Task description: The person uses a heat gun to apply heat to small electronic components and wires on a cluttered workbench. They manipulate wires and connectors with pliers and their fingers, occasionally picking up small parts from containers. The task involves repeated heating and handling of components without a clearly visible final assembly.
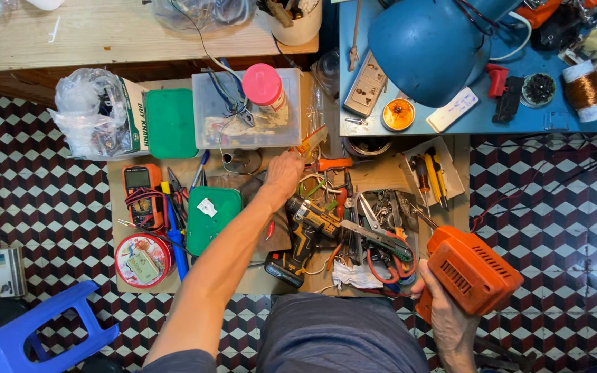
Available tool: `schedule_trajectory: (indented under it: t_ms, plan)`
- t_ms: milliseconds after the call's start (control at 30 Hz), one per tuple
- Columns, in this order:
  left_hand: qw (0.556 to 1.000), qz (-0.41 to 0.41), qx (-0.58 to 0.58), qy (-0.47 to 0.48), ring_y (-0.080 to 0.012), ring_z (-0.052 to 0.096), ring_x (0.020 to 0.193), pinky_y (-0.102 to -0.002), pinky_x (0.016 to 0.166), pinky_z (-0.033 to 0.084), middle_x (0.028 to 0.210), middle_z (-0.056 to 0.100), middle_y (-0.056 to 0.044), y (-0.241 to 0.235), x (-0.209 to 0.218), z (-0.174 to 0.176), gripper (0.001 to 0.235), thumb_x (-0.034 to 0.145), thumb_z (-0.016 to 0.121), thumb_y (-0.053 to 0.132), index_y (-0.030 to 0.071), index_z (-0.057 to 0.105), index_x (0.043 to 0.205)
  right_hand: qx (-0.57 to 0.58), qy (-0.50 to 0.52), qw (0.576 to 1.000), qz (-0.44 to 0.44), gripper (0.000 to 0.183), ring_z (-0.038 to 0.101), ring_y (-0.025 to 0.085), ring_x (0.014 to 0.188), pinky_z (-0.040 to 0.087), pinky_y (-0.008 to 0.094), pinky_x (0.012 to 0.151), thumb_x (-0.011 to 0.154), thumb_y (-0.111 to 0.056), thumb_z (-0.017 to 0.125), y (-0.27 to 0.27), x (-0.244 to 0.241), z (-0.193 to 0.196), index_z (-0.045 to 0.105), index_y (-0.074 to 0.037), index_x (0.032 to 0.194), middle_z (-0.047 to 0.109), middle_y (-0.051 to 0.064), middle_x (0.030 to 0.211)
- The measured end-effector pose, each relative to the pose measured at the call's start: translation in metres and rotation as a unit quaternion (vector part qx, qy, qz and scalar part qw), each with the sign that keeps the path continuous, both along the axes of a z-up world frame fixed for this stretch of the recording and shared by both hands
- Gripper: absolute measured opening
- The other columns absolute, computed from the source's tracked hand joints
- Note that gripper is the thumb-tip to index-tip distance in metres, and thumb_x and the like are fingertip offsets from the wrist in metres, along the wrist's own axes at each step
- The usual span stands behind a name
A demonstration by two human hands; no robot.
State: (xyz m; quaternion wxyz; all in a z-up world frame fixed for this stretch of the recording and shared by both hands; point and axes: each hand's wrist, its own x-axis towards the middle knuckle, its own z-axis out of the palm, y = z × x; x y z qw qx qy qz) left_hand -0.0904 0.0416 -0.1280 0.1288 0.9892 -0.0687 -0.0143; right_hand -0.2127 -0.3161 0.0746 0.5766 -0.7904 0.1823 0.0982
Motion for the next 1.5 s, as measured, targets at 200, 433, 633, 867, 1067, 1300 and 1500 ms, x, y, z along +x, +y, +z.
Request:
schedule_trajectory:
  t_ms: [200, 433, 633, 867, 1067, 1300, 1500]
  plan:
    - [0.974, 0.037, -0.207, -0.082, -0.0319, 0.067, 0.089, -0.043, 0.077, 0.055, 0.093, 0.070, -0.014, 0.005, -0.017, 0.096, 0.025, 0.090, 0.068, 0.007, 0.005, 0.067, 0.115, -0.036, -0.014, 0.998, 0.050, 0.012, 0.066, 0.015, 0.071, 0.057, 0.028, 0.068, 0.098, -0.009, 0.067, -0.001, 0.023, 0.001, 0.069, 0.000, 0.105, 0.068, 0.007, 0.073]
    - [0.789, 0.194, -0.574, 0.099, -0.0052, 0.053, 0.069, -0.022, 0.054, 0.045, 0.085, 0.061, 0.001, -0.028, -0.025, 0.143, 0.057, 0.094, 0.070, 0.018, 0.011, 0.055, 0.148, -0.014, -0.078, 0.993, 0.085, 0.019, 0.070, 0.014, 0.073, 0.063, 0.029, 0.067, 0.097, -0.011, 0.063, -0.003, 0.028, -0.025, 0.069, -0.001, 0.112, 0.071, 0.006, 0.077]
    - [0.683, 0.147, -0.704, 0.129, -0.0042, 0.061, 0.081, -0.020, 0.062, 0.054, 0.102, 0.069, 0.001, -0.058, -0.026, 0.134, 0.040, 0.100, 0.068, 0.020, 0.004, 0.061, 0.136, 0.058, -0.101, 0.990, 0.074, 0.025, 0.071, 0.014, 0.070, 0.064, 0.028, 0.064, 0.096, -0.013, 0.062, -0.007, 0.023, -0.043, 0.068, -0.001, 0.117, 0.073, 0.007, 0.077]
    - [0.629, 0.180, -0.743, 0.141, -0.0040, 0.060, 0.072, -0.022, 0.063, 0.058, 0.086, 0.063, 0.002, -0.091, -0.010, 0.147, 0.046, 0.100, 0.063, 0.028, 0.011, 0.054, 0.142, 0.056, -0.080, 0.993, 0.073, 0.026, 0.069, 0.016, 0.069, 0.061, 0.030, 0.061, 0.098, -0.013, 0.060, -0.006, 0.021, -0.040, 0.071, 0.000, 0.118, 0.071, 0.009, 0.077]
    - [0.596, 0.260, -0.746, 0.141, -0.0028, 0.056, 0.068, -0.026, 0.062, 0.060, 0.082, 0.056, 0.005, -0.109, -0.006, 0.150, 0.040, 0.101, 0.065, 0.030, 0.004, 0.066, 0.131, 0.101, -0.105, 0.986, 0.087, 0.026, 0.070, 0.014, 0.067, 0.063, 0.028, 0.062, 0.098, -0.015, 0.058, -0.008, 0.029, -0.038, 0.071, -0.003, 0.118, 0.073, 0.007, 0.076]
    - [0.660, 0.270, -0.699, 0.054, -0.0029, 0.057, 0.075, -0.023, 0.059, 0.054, 0.095, 0.061, 0.006, -0.123, 0.000, 0.123, 0.032, 0.098, 0.068, 0.026, 0.001, 0.064, 0.117, 0.014, -0.055, 0.994, 0.094, 0.024, 0.071, 0.013, 0.069, 0.064, 0.029, 0.062, 0.095, -0.014, 0.062, -0.014, 0.034, -0.047, 0.073, -0.006, 0.116, 0.073, 0.003, 0.077]
    - [0.651, 0.321, -0.688, 0.002, -0.0097, 0.059, 0.071, -0.026, 0.068, 0.061, 0.097, 0.066, -0.007, -0.124, 0.013, 0.127, 0.031, 0.107, 0.052, 0.032, 0.004, 0.057, 0.118, -0.119, -0.246, 0.930, 0.246, 0.035, 0.068, 0.007, 0.088, 0.059, 0.022, 0.084, 0.091, -0.015, 0.065, -0.028, 0.036, -0.080, 0.066, -0.010, 0.125, 0.072, -0.007, 0.094]
